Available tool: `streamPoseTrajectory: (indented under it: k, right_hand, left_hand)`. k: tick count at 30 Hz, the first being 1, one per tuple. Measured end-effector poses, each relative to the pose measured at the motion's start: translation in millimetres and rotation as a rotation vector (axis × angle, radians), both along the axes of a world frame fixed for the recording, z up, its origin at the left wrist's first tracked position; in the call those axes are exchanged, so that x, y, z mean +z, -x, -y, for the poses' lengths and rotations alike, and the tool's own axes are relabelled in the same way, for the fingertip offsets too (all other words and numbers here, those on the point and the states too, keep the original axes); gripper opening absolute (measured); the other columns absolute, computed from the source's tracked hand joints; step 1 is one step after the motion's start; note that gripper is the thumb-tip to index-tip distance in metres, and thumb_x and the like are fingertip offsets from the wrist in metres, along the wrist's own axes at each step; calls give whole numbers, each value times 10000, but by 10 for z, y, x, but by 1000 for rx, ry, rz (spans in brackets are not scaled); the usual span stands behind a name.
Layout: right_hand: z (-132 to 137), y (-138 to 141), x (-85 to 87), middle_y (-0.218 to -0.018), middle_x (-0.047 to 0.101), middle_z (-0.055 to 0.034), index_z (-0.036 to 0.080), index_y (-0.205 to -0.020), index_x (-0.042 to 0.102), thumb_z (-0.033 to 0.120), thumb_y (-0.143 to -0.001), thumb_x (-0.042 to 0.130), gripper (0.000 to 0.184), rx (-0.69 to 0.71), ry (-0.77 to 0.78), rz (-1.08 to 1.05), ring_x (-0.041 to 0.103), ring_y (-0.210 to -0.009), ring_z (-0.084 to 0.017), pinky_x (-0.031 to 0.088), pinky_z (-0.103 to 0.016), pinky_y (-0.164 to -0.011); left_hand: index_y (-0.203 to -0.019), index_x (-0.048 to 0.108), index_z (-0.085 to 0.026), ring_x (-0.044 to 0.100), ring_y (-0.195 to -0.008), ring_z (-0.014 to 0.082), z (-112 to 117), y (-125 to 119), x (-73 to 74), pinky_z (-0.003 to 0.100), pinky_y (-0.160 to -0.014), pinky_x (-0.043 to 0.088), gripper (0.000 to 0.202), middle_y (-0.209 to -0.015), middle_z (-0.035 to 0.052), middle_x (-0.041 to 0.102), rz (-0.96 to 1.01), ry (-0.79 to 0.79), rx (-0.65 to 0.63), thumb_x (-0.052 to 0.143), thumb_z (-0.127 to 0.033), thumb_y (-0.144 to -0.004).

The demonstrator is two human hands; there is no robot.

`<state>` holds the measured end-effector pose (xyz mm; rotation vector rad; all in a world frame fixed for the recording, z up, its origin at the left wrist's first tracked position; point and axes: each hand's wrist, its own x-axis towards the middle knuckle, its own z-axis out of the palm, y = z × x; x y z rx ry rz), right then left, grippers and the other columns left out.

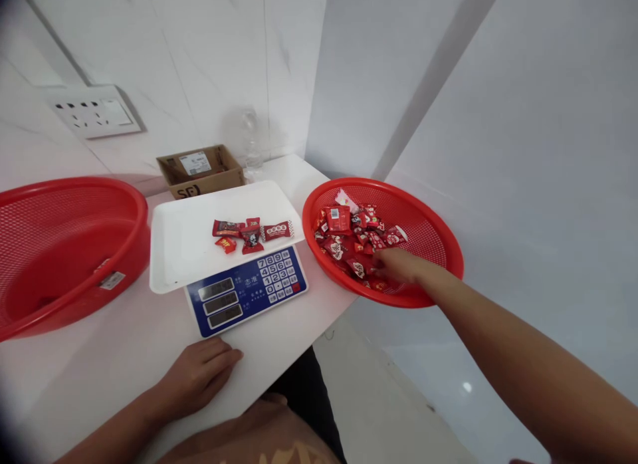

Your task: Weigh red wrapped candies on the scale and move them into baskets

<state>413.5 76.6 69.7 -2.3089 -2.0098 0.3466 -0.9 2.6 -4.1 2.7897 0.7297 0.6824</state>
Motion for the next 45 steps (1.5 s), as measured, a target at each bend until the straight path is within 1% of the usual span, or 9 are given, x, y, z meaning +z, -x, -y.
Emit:
streamPoseTrajectory:
  k: [4, 8, 13, 19, 26, 29, 33, 39, 45]
  right_hand:
    - [-44, 8, 188, -686, 643, -48, 181, -625, 573, 123, -715, 596, 109, 49, 165, -2, 552, -601, -155, 367, -248, -554]
    - [-59, -9, 279, -872, 653, -88, 174, -816, 542, 173, -799, 511, 35, -24, 137, 0, 591, -731, -190, 412, -264, -623]
    - [-69, 124, 347, -1008, 649, -78, 182, -965, 548, 234, -799, 544, 174, -100, -1, -56, 602, -894, -214, 448, -306, -749]
    - [-81, 829, 573, -961, 675, -31, 226, -927, 626, 275, -747, 625, 187, 47, -344, -397, 622, -866, -212, 481, -366, -783]
    - [-286, 1813, 467, -1042, 637, -53, 229, -1092, 599, 232, -816, 565, 278, 483, -317, -296, 595, -926, -210, 475, -353, -794]
    - [-358, 2013, 439, -1093, 609, -81, 219, -1164, 571, 260, -834, 544, 333, 510, -295, -224, 578, -970, -246, 479, -378, -775]
    - [-224, 1958, 440, -1044, 619, -75, 198, -1144, 573, 251, -869, 493, 291, 466, -461, -358, 586, -948, -206, 481, -346, -787]
    - [374, 1673, 24, -886, 663, -36, 205, -949, 621, 292, -858, 503, 173, 300, -578, -659, 607, -796, -149, 488, -266, -704]
    - [789, 1769, -629, -571, 581, 11, 187, -667, 571, 347, -855, 464, 269, 221, -228, -821, 541, -539, -120, 444, -219, -510]
  left_hand:
    - [-948, 555, -157, 558, -614, 147, 3, 13, 4, 256, -537, 440, 168, -688, 39, 602, 11, 3, -8, 422, -126, -851]
    - [-954, 550, -162, 559, -617, 148, -2, 11, -7, 259, -539, 438, 165, -699, 39, 606, 19, 14, 0, 428, -124, -850]
    - [-937, 558, -162, 552, -607, 143, -9, -3, -4, 253, -535, 436, 172, -673, 34, 592, 13, -7, -9, 410, -131, -857]
    - [-920, 553, -152, 531, -596, 155, 4, -10, 18, 268, -524, 413, 155, -665, 38, 584, -14, -8, -17, 427, -111, -839]
    - [-898, 559, -158, 523, -592, 159, 20, -27, 45, 271, -520, 406, 177, -654, 40, 573, -42, -29, -2, 402, -107, -832]
    - [-893, 560, -157, 515, -583, 161, 25, -27, 58, 275, -511, 402, 183, -647, 43, 571, -48, -39, -1, 397, -108, -827]
    - [-889, 559, -161, 513, -573, 152, 26, -23, 77, 267, -508, 400, 186, -638, 38, 570, -36, -47, 3, 394, -102, -825]
    - [-887, 539, -163, 510, -546, 149, 24, -16, 74, 274, -505, 389, 160, -612, 24, 563, -12, -64, -28, 411, -99, -818]
    - [-921, 524, -156, 514, -529, 144, 46, -25, 123, 270, -499, 390, 162, -597, 26, 573, -3, -99, -64, 422, -91, -814]
